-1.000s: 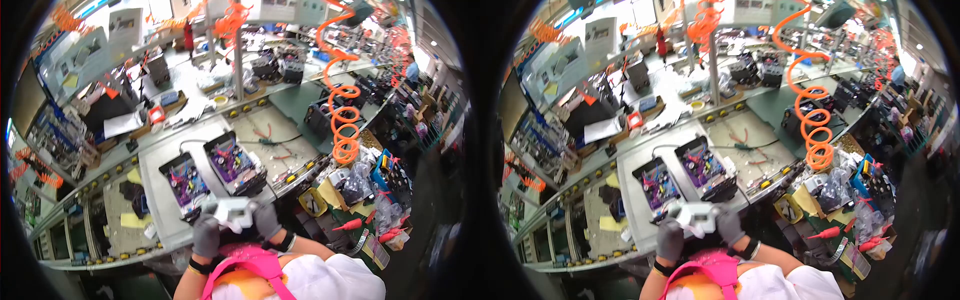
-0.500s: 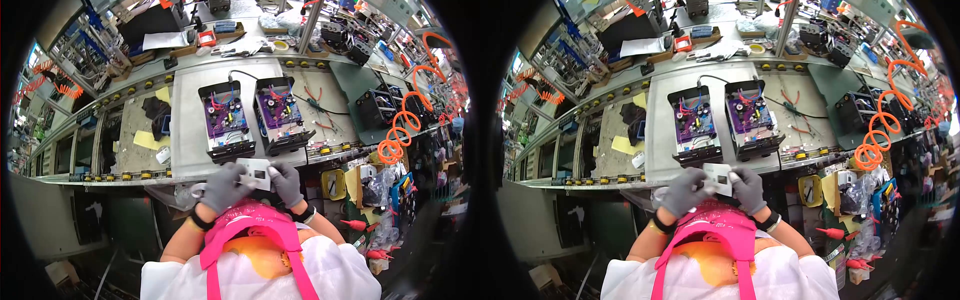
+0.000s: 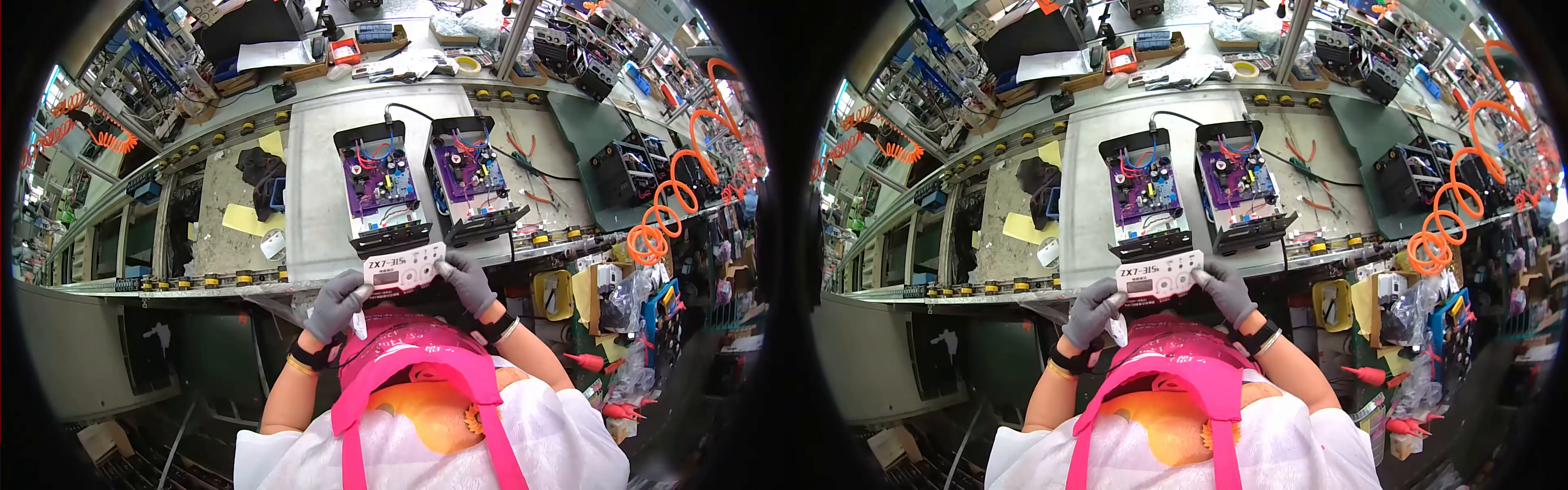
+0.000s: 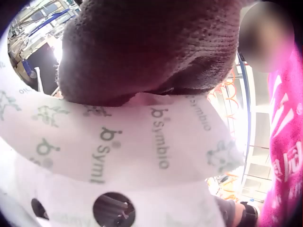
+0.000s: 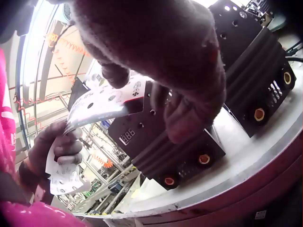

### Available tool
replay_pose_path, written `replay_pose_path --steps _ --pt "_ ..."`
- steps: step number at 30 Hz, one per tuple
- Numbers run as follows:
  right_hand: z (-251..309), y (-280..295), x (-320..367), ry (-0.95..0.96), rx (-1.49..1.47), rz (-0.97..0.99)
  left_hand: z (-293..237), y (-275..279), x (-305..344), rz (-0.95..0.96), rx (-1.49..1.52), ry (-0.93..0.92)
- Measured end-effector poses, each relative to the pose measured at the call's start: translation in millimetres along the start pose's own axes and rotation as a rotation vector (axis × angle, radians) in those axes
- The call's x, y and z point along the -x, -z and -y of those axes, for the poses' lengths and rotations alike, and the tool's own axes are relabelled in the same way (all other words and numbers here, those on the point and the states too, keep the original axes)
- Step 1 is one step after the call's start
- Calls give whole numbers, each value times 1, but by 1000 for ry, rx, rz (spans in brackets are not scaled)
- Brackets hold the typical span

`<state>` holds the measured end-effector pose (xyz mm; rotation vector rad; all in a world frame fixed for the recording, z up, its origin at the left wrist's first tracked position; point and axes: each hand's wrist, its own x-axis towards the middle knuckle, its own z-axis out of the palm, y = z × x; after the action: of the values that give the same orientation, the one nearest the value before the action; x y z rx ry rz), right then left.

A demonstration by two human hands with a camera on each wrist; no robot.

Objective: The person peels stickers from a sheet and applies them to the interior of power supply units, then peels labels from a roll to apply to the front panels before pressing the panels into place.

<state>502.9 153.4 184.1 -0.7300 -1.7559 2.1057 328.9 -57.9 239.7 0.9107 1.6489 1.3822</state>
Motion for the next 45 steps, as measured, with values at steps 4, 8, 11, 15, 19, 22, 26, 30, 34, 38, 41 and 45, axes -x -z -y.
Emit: replay_pose_path --steps 4,8,11,15,19,22,26,30,34,38,41,45 --pt "-14 2 -22 71 61 -33 27 7 -12 -132 66 61" --pt "-13 -5 -43 202 60 -58 59 13 -31 -193 33 13" --pt "-16 -4 -51 254 123 -72 72 12 -40 -241 -3 -90" --pt "-27 -2 -56 237 66 -89 75 10 -46 -260 -18 -171" --pt "-33 0 -59 271 87 -111 86 11 -48 -276 -31 -208" --pt "-34 1 -60 268 95 -105 79 11 -47 -274 -77 -183" --pt "-32 0 -60 254 95 -106 82 11 -48 -278 -64 -188" --pt "-31 -1 -60 244 83 -115 80 11 -49 -274 -70 -180" --pt "-28 -4 -61 252 117 -114 77 10 -50 -307 -99 -196" --pt "-30 -2 -61 230 81 -125 80 10 -52 -308 -99 -213" --pt "-33 0 -62 227 87 -123 81 12 -51 -283 -120 -192" --pt "-32 -2 -62 243 82 -129 79 13 -51 -290 -140 -182"
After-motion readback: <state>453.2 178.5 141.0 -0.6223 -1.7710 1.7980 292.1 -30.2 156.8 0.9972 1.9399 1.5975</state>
